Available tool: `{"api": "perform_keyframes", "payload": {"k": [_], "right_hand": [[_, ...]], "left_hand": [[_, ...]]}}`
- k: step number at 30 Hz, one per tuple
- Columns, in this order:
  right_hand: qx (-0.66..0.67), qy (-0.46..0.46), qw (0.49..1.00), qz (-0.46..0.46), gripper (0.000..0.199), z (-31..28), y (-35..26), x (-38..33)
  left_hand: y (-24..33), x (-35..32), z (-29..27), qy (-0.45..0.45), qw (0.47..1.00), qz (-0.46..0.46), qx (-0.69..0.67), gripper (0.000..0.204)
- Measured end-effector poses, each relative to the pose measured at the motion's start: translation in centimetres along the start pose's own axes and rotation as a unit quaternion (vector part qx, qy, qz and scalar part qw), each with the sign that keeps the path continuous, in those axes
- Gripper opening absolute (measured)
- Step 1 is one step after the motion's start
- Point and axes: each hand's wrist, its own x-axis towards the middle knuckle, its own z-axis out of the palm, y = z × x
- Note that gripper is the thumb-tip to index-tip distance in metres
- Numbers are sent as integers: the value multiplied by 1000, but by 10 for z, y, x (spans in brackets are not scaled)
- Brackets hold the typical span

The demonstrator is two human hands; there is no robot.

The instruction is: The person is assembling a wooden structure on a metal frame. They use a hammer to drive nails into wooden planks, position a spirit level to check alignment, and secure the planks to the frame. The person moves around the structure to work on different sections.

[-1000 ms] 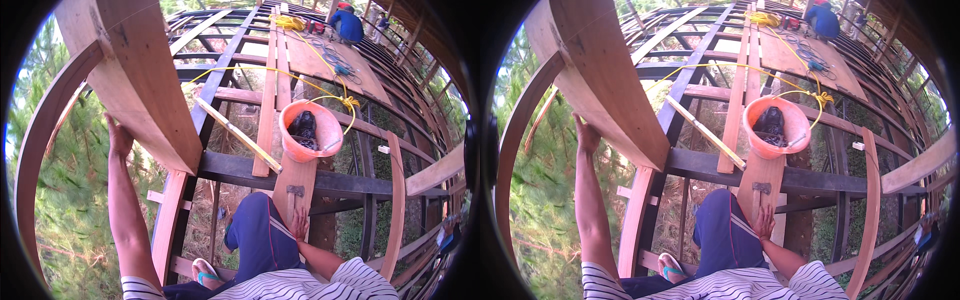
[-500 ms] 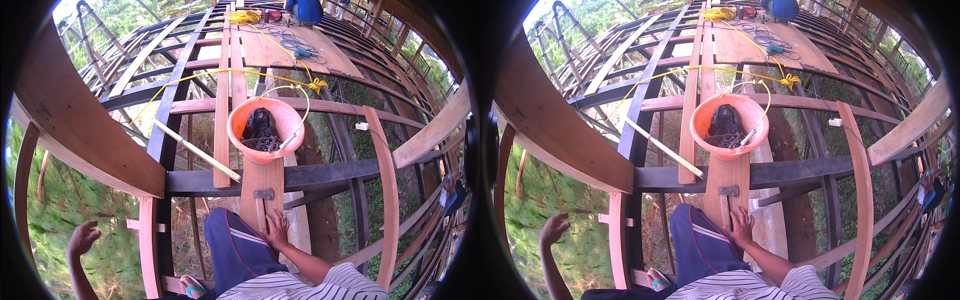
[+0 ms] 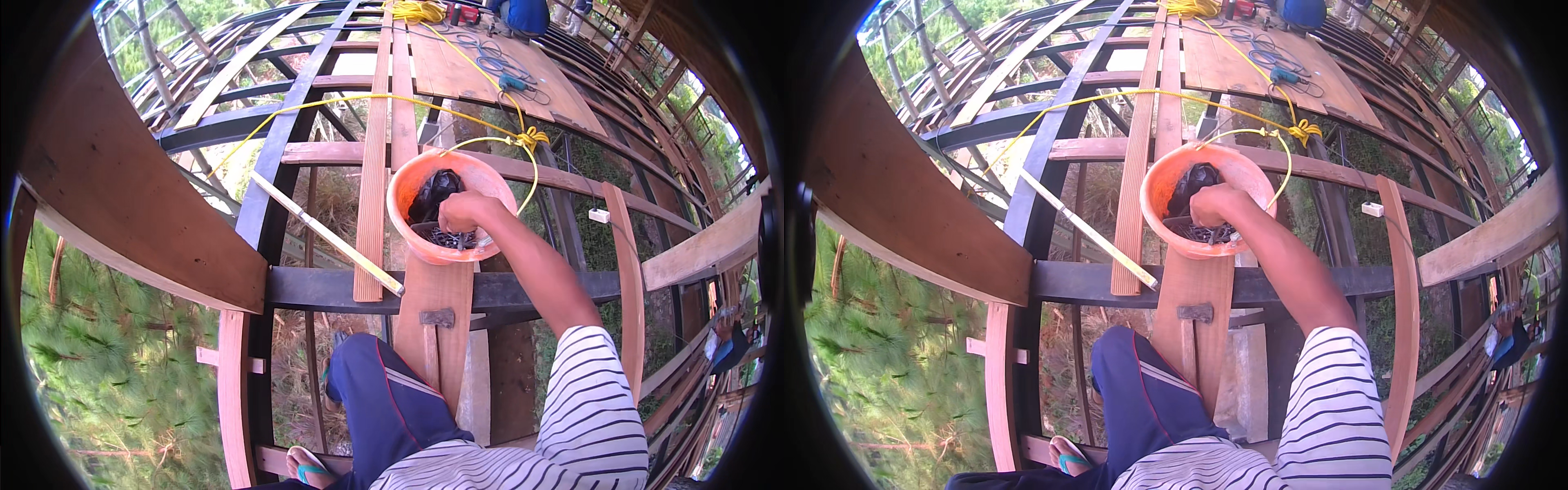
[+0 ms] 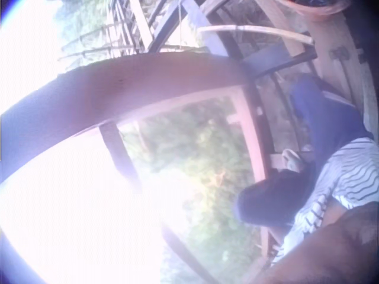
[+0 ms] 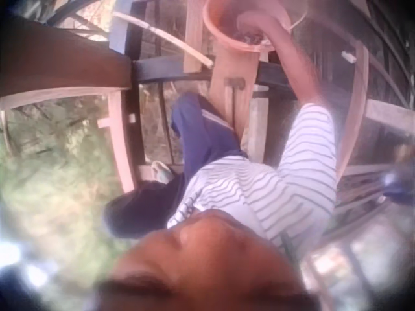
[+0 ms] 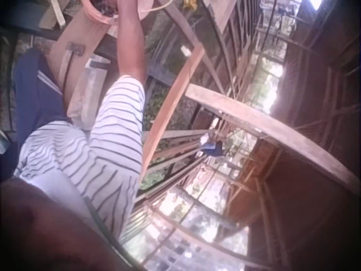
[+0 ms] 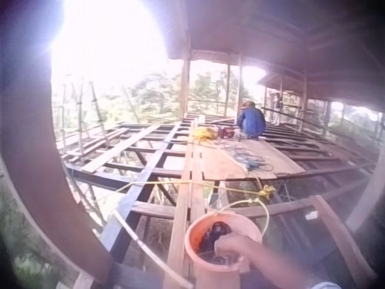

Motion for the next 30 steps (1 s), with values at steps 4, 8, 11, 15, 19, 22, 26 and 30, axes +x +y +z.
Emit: {"api": "perform_keyframes", "payload": {"k": [4, 8, 11, 15, 19, 22, 26, 30], "right_hand": [[-137, -174, 974, 47, 34, -6, -24, 33], [-118, -84, 986, 78, 47, 33, -17, 60], [-104, -74, 987, 99, 44, 33, -16, 56], [-149, -15, 984, 91, 34, 29, -18, 45], [-226, -8, 969, 98, 32, 24, -17, 20], [-254, 38, 962, 93, 27, -8, -28, -11], [-180, 146, 967, 109, 24, -41, -33, -70], [197, 403, 876, -178, 24, -50, -128, -179]], "left_hand": [[-38, -19, 66, 105, 994, -28, 24, 64], [-63, -22, 102, 179, 983, -22, 32, 63], [-41, -11, 95, 74, 990, -116, 33, 50], [-27, -25, 42, 15, 967, -176, -183, 46], [-8, -66, -154, 91, 863, -133, -478, 50], [5, -114, -286, 187, 811, -32, -554, 55], [18, -149, -372, 224, 840, 98, -485, 61], [93, -182, -413, 264, 898, 144, -320, 58]]}}
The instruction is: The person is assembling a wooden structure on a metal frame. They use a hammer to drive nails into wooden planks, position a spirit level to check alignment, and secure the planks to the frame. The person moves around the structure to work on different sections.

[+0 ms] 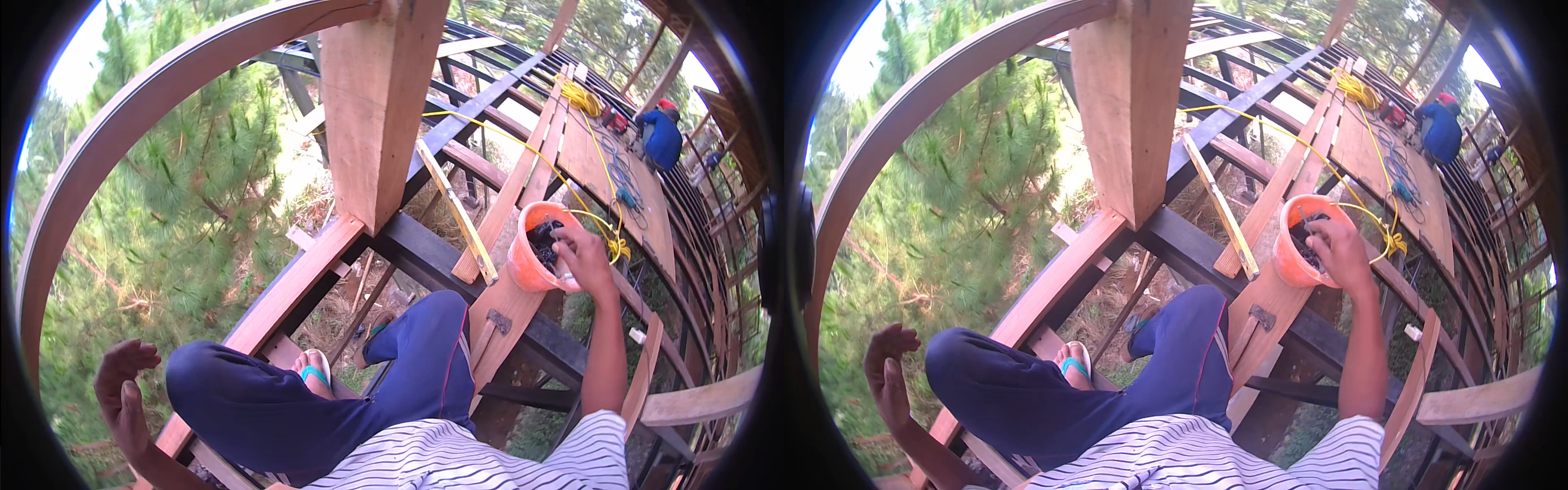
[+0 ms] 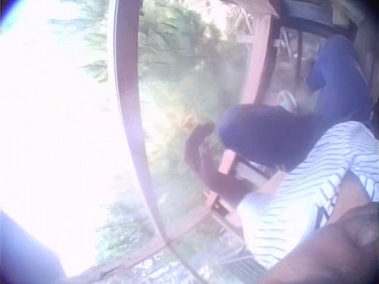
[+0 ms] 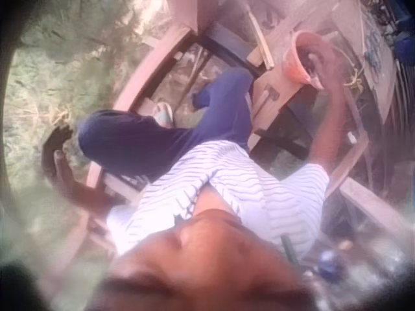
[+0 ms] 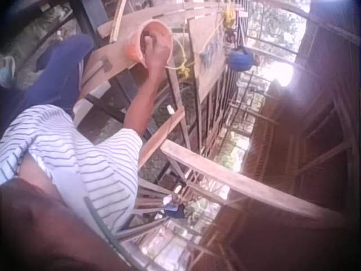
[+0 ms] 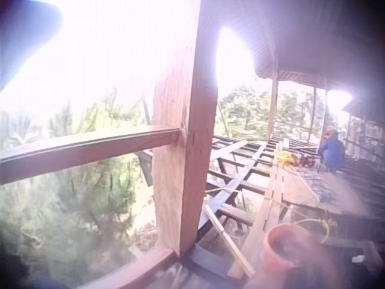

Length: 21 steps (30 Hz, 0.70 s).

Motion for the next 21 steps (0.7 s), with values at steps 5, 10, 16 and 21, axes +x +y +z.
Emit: {"api": "perform_keyframes", "payload": {"k": [5, 10, 16, 21], "right_hand": [[279, 44, 944, -169, 21, 40, -156, -97], [291, 15, 899, -327, 32, 90, -245, -103], [222, 85, 929, -285, 29, 102, -258, -106], [233, 108, 952, -165, 43, 126, -216, -113]], "left_hand": [[71, 28, 56, -292, 935, 164, 120, 47], [71, 53, 124, -472, 870, 131, 60, 32], [51, 67, 191, -564, 778, 129, 247, 16], [14, 84, 237, -553, 763, 190, 275, 14]]}}
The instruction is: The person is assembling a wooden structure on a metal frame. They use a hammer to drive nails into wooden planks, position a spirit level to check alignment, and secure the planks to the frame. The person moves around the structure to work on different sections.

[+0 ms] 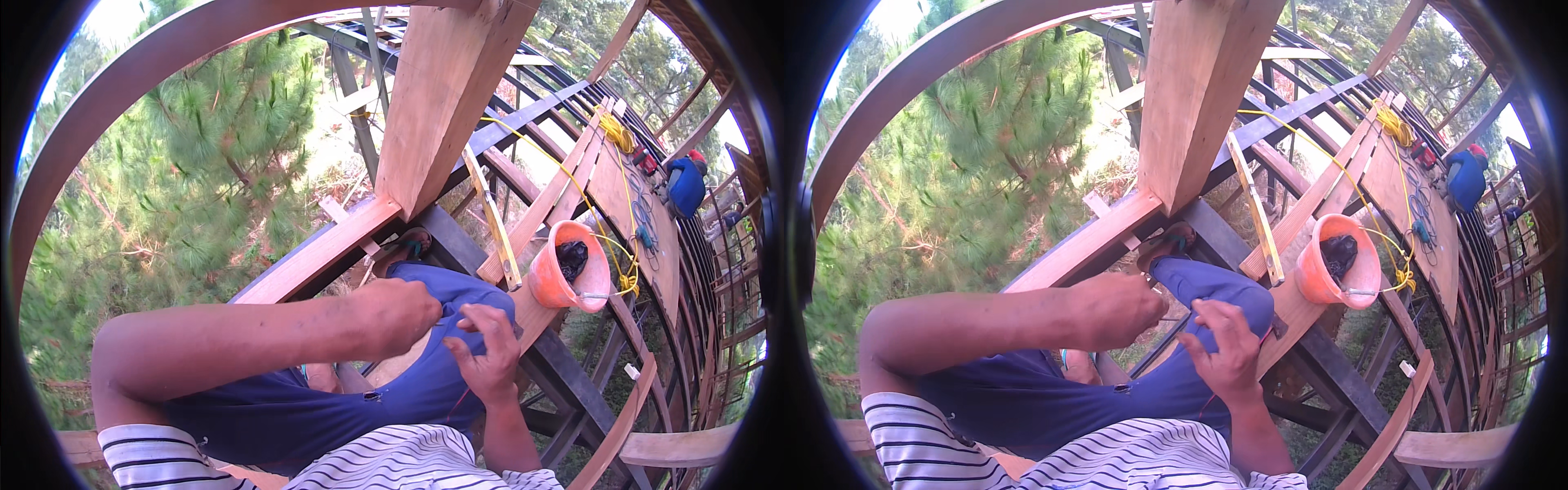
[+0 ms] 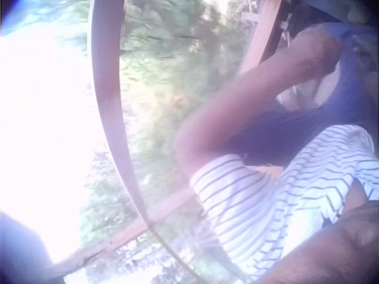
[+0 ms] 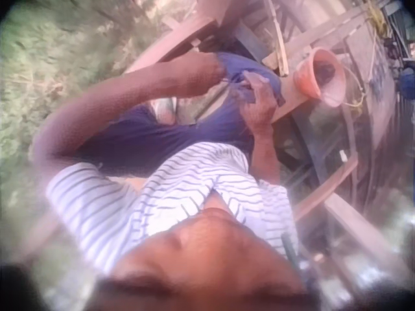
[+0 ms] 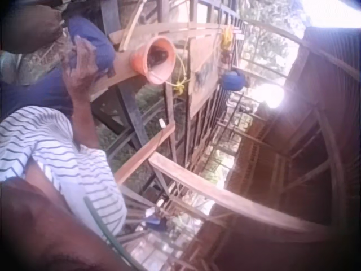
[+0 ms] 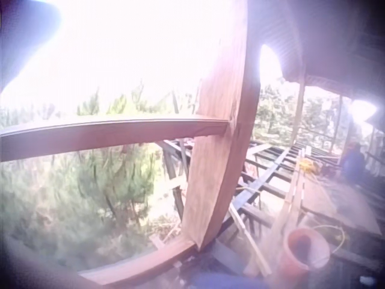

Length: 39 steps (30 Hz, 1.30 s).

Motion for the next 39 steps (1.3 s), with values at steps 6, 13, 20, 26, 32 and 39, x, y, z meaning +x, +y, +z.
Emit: {"api": "perform_keyframes", "payload": {"k": [6, 13, 20, 26, 32, 39], "right_hand": [[-97, 119, 924, 350, 54, -40, 145, -107], [-303, -98, 819, 477, 56, 0, 211, -256], [-200, -31, 814, 545, 45, 15, 210, -240], [-165, 27, 847, 504, 37, -6, 209, -242], [-160, 125, 883, 422, 46, -49, 196, -203], [95, 186, 952, 222, 56, 2, 152, 3]], "left_hand": [[-169, 86, 55, 116, 972, -193, -69, 20], [-303, 174, 118, 356, 813, -304, -346, 25], [-322, 199, 158, 489, 753, -357, -257, 26], [-381, 152, 205, 557, 625, -500, -223, 20], [-383, 144, 208, 570, 675, -440, -160, 18], [-331, 217, 146, 366, 798, -362, -314, 14]]}}
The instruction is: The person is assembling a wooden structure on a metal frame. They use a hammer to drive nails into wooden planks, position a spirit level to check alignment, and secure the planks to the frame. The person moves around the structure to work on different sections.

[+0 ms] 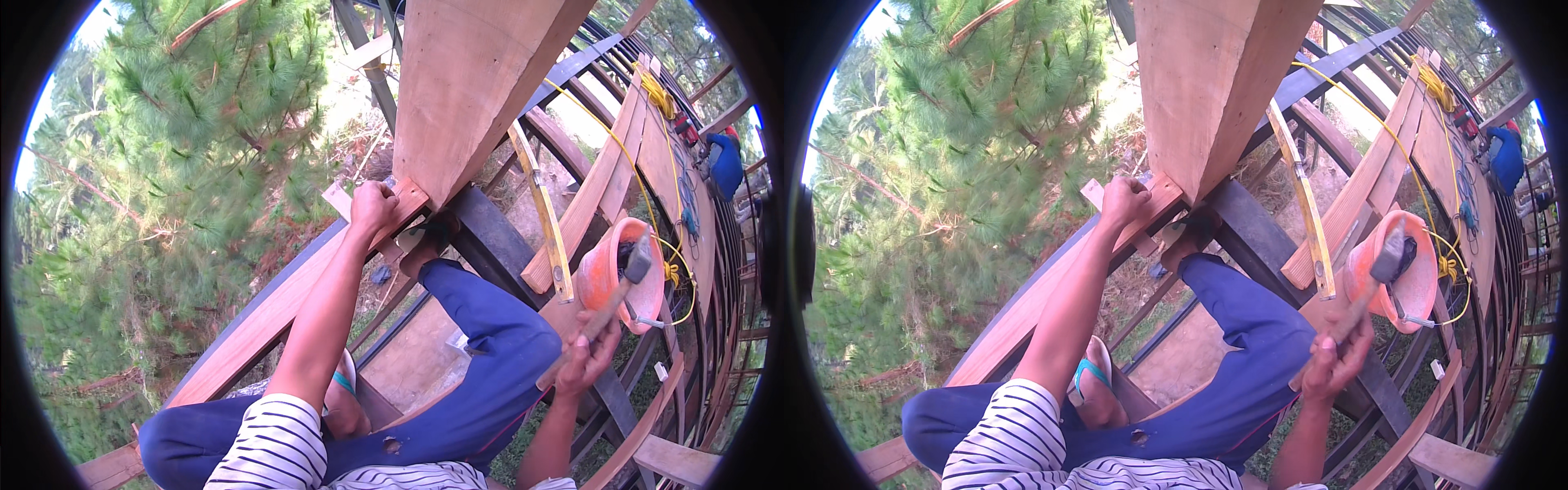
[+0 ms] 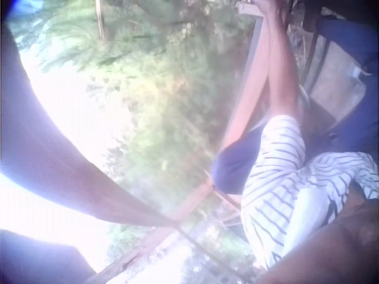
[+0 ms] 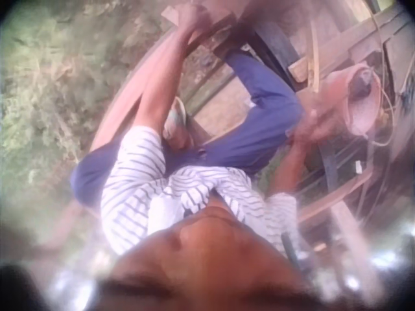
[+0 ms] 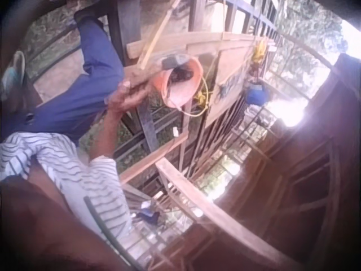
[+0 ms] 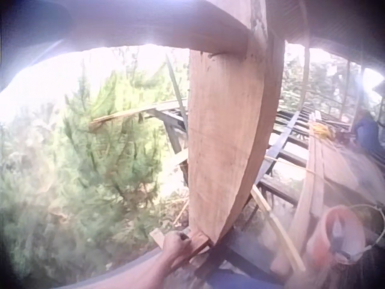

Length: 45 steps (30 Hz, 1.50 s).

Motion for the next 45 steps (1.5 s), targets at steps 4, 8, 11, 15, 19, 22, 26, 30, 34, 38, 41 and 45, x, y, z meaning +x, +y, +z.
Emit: {"api": "perform_keyframes", "payload": {"k": [4, 8, 11, 15, 19, 22, 26, 30, 34, 38, 41, 45], "right_hand": [[122, -92, 988, 11, 54, 102, 29, -4], [61, -186, 980, 31, 51, 135, 66, -41], [17, -237, 970, 43, 50, 131, 68, -51], [-8, -258, 964, 61, 52, 124, 70, -56], [0, -249, 966, 75, 48, 130, 63, -52], [20, -237, 966, 98, 43, 133, 59, -51], [65, -239, 964, 99, 37, 127, 64, -50], [76, -271, 956, 79, 32, 123, 68, -42], [114, -232, 953, 160, 31, 127, 68, -45], [98, -235, 945, 206, 37, 129, 55, -43], [83, -357, 902, 230, 42, 125, 49, -25], [-164, -500, 847, -68, 45, 142, 50, 8]], "left_hand": [[8, 14, 12, -20, 998, -7, 52, 17], [9, 24, 12, -41, 996, 29, 68, 20], [4, 33, 4, -70, 994, 49, 73, 20], [5, 35, 2, -97, 992, 54, 55, 18], [7, 36, 1, -105, 991, 56, 54, 18], [6, 36, -1, -99, 991, 70, 52, 18], [10, 34, 1, -106, 991, 64, 48, 17], [12, 40, 3, -104, 989, 72, 77, 18], [21, 48, 8, -130, 987, 31, 94, 19], [27, 58, 20, -123, 982, -31, 140, 27], [35, 74, 19, -162, 952, -19, 260, 36], [48, 92, 19, -243, 931, -50, 268, 44]]}}
